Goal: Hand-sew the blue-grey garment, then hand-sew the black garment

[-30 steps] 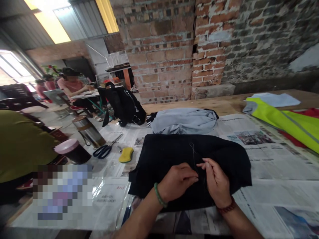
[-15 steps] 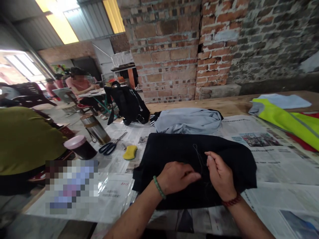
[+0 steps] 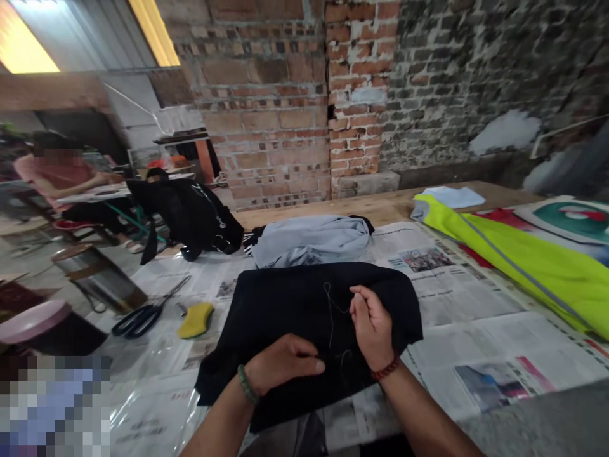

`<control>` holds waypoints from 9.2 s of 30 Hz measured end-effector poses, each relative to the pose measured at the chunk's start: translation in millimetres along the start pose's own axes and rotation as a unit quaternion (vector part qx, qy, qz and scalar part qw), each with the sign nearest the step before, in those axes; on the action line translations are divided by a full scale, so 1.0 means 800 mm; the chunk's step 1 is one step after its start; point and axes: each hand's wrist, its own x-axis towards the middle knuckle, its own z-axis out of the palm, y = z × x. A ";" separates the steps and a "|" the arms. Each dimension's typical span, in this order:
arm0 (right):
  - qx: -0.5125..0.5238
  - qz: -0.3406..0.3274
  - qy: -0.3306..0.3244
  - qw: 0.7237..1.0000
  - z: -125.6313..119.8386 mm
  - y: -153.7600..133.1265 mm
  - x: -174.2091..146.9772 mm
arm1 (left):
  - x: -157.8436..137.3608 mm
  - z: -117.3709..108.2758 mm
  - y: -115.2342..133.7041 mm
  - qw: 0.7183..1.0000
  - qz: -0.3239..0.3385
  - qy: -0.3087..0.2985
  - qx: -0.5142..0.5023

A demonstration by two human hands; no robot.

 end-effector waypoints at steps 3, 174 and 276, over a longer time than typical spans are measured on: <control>-0.004 -0.001 0.004 1.000 -0.002 0.000 0.005 | 0.002 -0.003 0.000 0.997 -0.005 0.019 -0.072; 0.054 -0.016 -0.104 0.993 0.042 -0.083 0.160 | 0.014 -0.015 -0.034 0.945 0.034 0.088 -0.314; 0.080 0.316 -0.187 0.927 0.042 -0.016 0.037 | 0.004 -0.010 -0.044 0.930 -0.014 0.182 -0.319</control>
